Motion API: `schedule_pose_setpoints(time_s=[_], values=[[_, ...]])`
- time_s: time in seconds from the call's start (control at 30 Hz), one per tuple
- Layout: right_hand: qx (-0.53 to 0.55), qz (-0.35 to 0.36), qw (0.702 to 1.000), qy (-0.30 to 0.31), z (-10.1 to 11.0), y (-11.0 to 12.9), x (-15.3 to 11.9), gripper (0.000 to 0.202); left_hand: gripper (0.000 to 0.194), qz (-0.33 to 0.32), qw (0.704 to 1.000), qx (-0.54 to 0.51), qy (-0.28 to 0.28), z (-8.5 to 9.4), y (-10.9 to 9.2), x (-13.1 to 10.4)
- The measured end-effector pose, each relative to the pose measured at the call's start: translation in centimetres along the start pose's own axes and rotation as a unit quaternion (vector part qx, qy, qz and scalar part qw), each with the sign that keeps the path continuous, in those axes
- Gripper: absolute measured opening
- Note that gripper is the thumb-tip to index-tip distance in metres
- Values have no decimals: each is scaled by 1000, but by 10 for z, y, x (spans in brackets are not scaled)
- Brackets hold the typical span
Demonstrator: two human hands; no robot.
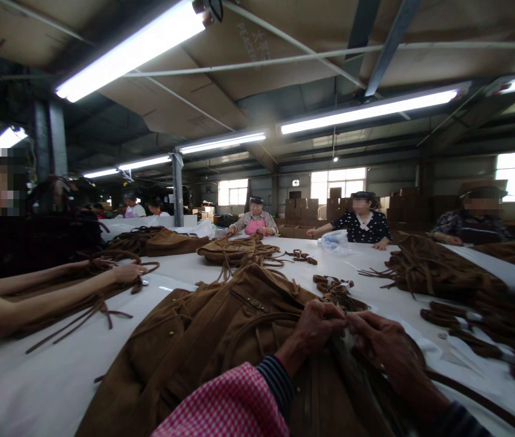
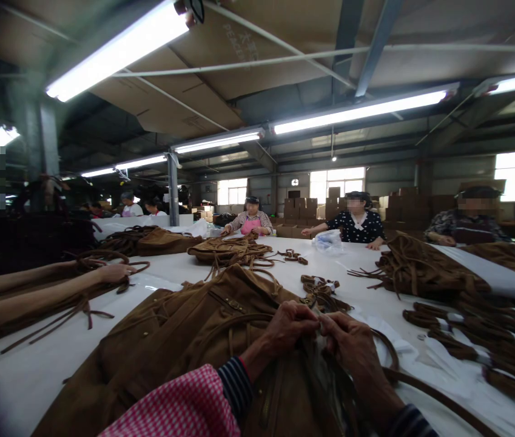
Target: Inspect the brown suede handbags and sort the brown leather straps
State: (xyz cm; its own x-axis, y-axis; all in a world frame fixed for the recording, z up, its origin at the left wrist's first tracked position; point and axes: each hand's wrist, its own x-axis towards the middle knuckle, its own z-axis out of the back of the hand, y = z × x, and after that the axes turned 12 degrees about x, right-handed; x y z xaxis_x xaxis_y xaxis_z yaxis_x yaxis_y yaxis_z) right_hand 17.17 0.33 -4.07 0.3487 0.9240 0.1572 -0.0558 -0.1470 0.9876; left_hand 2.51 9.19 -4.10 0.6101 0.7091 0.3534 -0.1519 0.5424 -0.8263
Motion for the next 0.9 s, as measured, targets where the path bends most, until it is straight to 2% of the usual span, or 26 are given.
schedule_pose_setpoints(time_s=[0.23,0.47,0.7,0.9], values=[[26,3,1000,10,0,-18,5,44,15,-6,1000,0,-13,1,-3,-2],[65,5,998,-1,-3,-15,3,42,20,14,999,-3,-37,1,-8,-3],[57,13,998,-8,-4,-16,3,40,14,11,999,17,-36,1,-6,-2],[155,-46,987,10,-5,-16,2,40,17,15,999,28,-16,3,-3,-3]])
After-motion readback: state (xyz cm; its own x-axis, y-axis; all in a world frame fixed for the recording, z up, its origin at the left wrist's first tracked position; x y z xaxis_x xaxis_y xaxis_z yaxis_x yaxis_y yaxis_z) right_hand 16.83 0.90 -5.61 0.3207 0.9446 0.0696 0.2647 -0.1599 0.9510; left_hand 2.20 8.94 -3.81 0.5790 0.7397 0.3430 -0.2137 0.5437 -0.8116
